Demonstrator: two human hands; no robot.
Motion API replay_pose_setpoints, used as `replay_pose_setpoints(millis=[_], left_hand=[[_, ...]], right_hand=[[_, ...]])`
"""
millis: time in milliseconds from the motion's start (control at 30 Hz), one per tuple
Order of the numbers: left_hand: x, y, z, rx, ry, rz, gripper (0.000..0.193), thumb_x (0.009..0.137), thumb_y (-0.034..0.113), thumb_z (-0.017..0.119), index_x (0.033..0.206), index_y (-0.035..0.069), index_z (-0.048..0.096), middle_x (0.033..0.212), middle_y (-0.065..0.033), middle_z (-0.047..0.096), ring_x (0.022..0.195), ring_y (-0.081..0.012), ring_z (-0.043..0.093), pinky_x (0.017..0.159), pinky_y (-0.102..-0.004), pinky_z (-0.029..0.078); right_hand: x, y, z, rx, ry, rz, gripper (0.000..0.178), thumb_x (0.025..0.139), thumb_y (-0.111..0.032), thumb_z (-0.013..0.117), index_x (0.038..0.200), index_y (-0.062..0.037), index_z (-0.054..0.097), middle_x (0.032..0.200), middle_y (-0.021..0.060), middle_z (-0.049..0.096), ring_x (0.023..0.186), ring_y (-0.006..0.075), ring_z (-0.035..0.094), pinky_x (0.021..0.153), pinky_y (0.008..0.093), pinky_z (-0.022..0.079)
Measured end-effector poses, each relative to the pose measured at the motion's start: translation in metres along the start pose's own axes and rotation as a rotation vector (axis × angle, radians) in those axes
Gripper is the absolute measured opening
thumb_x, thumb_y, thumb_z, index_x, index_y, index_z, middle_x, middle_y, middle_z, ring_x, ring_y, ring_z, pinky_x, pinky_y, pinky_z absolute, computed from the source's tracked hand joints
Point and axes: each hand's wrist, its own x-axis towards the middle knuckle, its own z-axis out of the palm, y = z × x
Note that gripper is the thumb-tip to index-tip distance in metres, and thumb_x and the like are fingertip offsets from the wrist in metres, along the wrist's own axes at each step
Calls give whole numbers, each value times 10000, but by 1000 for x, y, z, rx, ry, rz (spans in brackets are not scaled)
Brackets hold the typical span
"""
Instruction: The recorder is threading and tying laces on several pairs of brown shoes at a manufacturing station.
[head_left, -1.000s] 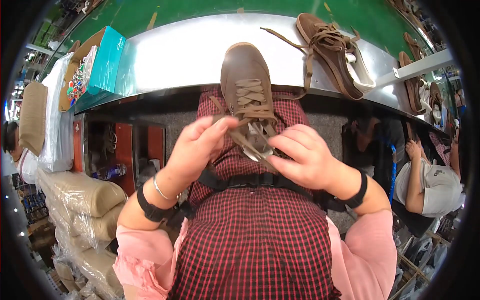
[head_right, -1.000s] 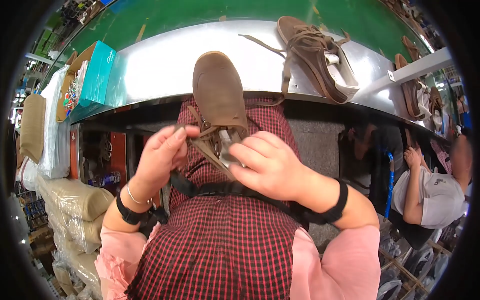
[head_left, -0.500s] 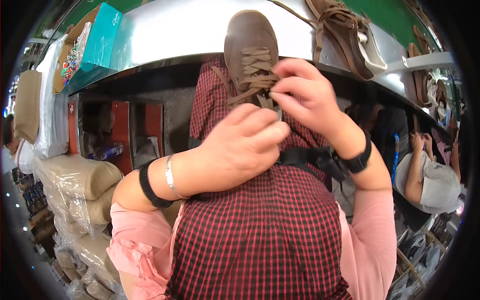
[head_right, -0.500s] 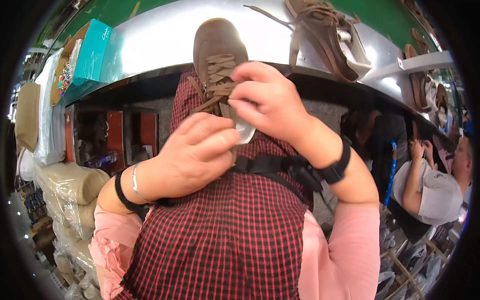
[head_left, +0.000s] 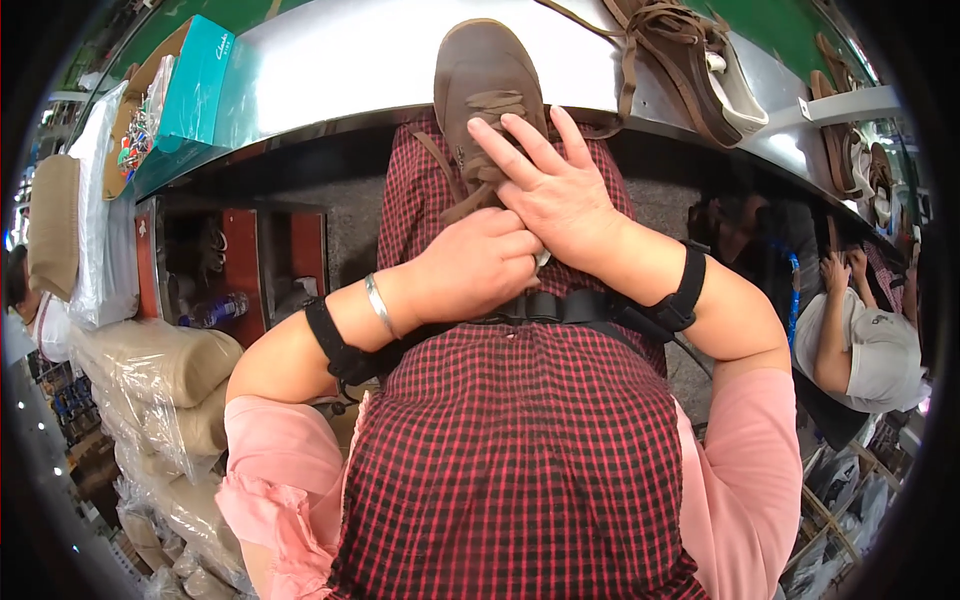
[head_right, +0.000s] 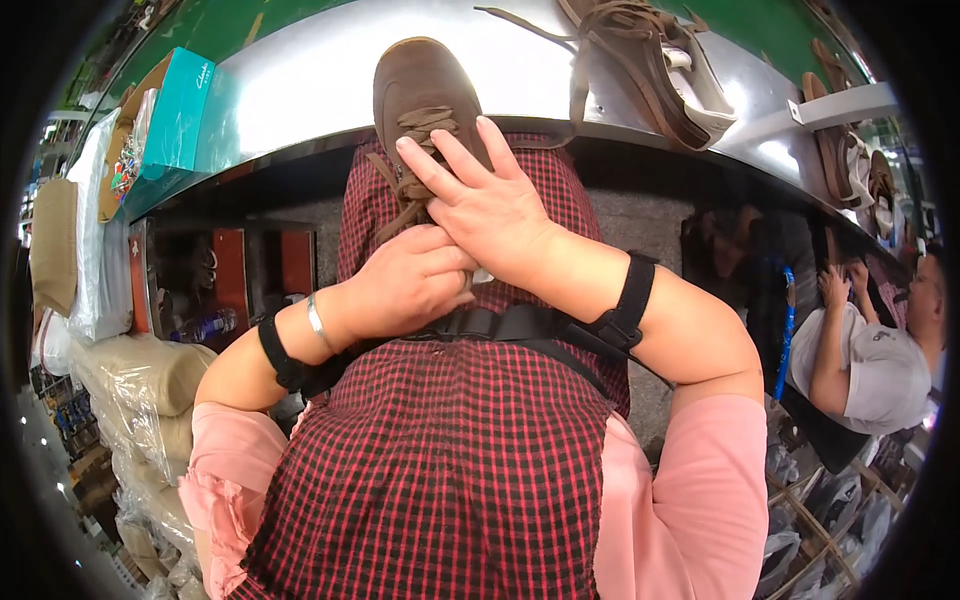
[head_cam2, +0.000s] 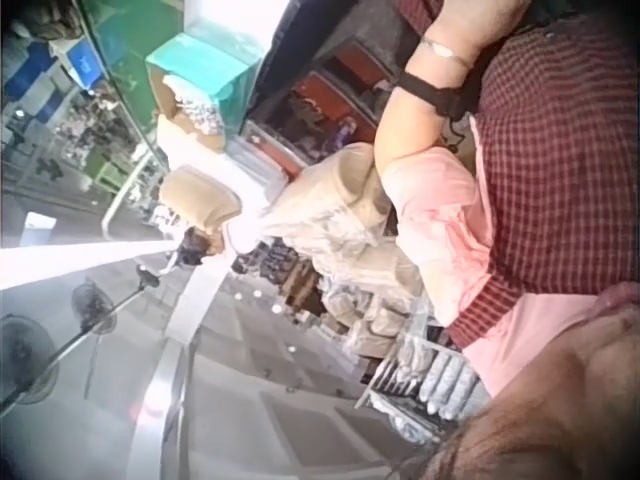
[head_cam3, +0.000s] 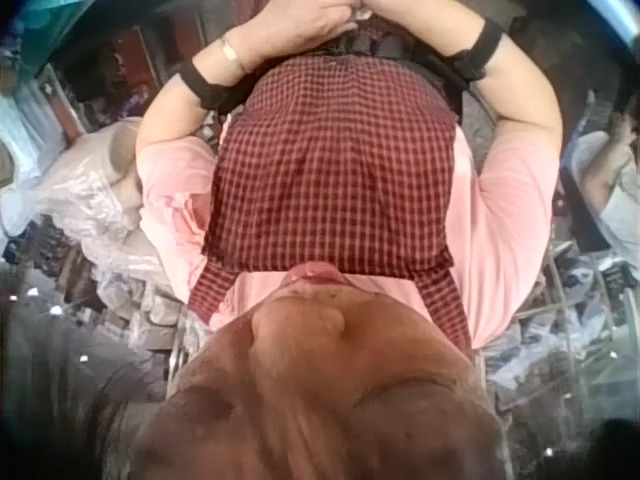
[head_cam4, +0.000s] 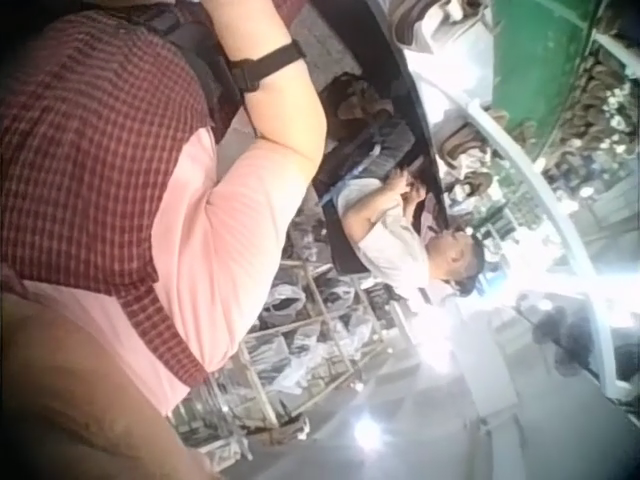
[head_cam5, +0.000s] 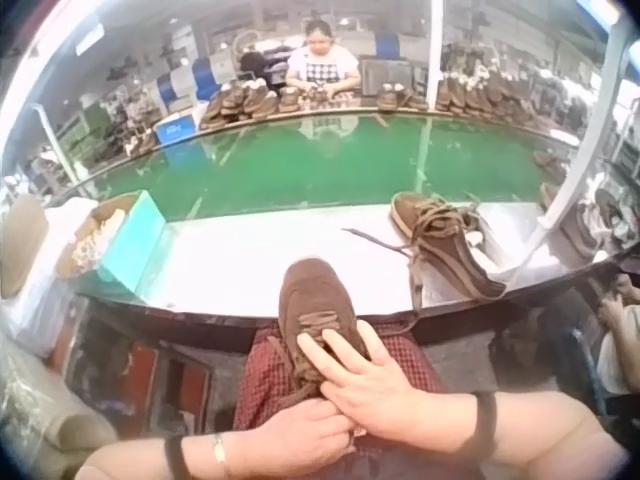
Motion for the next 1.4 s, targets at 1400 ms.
replay_pose_setpoints(millis=[1400], left_hand=[[9, 7, 17, -86, -286, -701, 356, 815, 248, 602, 1043, -21, 553, 1014, -199, 597, 897, -321, 604, 759, -440, 492]], right_hand=[[-24, 23, 1, 360, 256, -103, 278, 658, -136, 608, 929, -80, 629, 958, 25, 563, 773, 177, 528, 639, 307, 440]])
